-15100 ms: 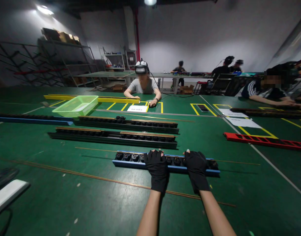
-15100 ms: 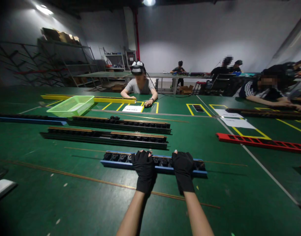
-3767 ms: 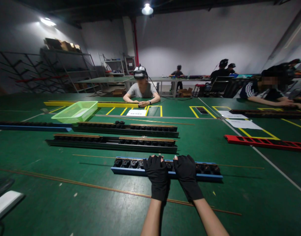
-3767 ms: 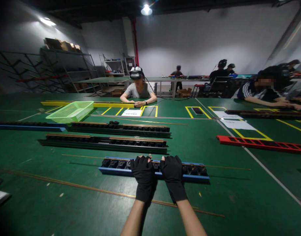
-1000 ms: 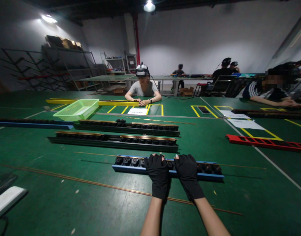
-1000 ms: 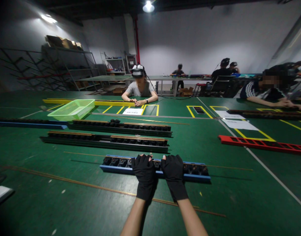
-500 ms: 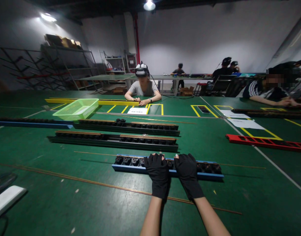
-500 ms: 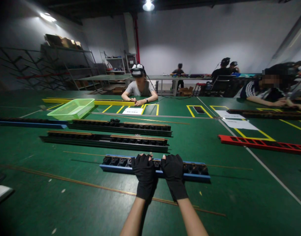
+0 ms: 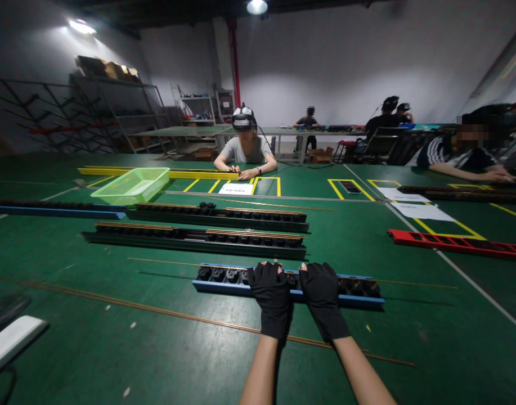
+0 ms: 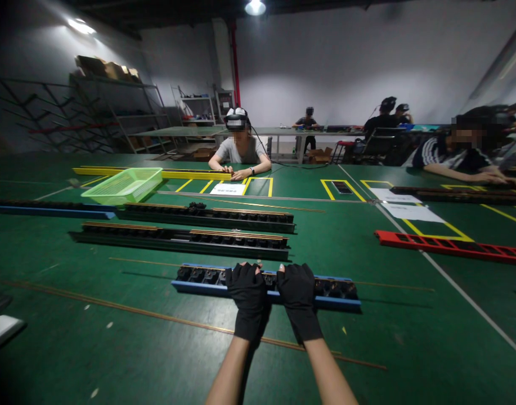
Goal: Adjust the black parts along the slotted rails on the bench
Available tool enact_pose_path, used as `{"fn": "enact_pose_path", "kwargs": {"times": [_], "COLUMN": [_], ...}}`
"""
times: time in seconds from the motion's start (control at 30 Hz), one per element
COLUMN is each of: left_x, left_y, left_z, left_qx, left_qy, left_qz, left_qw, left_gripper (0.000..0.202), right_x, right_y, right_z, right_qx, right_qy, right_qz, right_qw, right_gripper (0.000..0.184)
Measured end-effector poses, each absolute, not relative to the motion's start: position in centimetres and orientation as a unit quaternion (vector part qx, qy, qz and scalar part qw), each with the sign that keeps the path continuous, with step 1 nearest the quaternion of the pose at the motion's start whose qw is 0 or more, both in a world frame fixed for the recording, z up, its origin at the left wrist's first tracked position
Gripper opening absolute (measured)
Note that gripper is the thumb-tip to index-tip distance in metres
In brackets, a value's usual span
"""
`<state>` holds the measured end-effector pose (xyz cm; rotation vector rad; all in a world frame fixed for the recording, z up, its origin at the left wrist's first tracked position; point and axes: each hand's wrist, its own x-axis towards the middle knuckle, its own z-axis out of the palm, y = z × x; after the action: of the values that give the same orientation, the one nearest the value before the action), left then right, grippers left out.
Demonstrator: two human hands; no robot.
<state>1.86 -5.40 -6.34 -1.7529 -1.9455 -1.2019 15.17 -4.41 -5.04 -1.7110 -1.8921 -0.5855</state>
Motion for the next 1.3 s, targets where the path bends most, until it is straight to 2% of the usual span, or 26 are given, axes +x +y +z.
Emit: {"fn": "enact_pose_path", "kwargs": {"times": [0.57,1.3], "left_x": [1.84,1.73], "left_y": [-5.27,-5.29], "left_z": [-6.53,-6.55], "left_qx": [-0.605,-0.616], "left_qy": [-0.676,-0.646], "left_qz": [-0.407,-0.417], "left_qw": [0.110,0.171], "left_gripper": [0.023,0.025], "right_x": [15.22,15.15], "right_y": [-4.33,-4.34], "right_z": [-5.19,-5.00], "right_qx": [-0.623,-0.624], "right_qy": [-0.699,-0.696], "right_qz": [-0.224,-0.225], "right_qw": [0.271,0.274], "right_gripper": [0.039,0.038]}}
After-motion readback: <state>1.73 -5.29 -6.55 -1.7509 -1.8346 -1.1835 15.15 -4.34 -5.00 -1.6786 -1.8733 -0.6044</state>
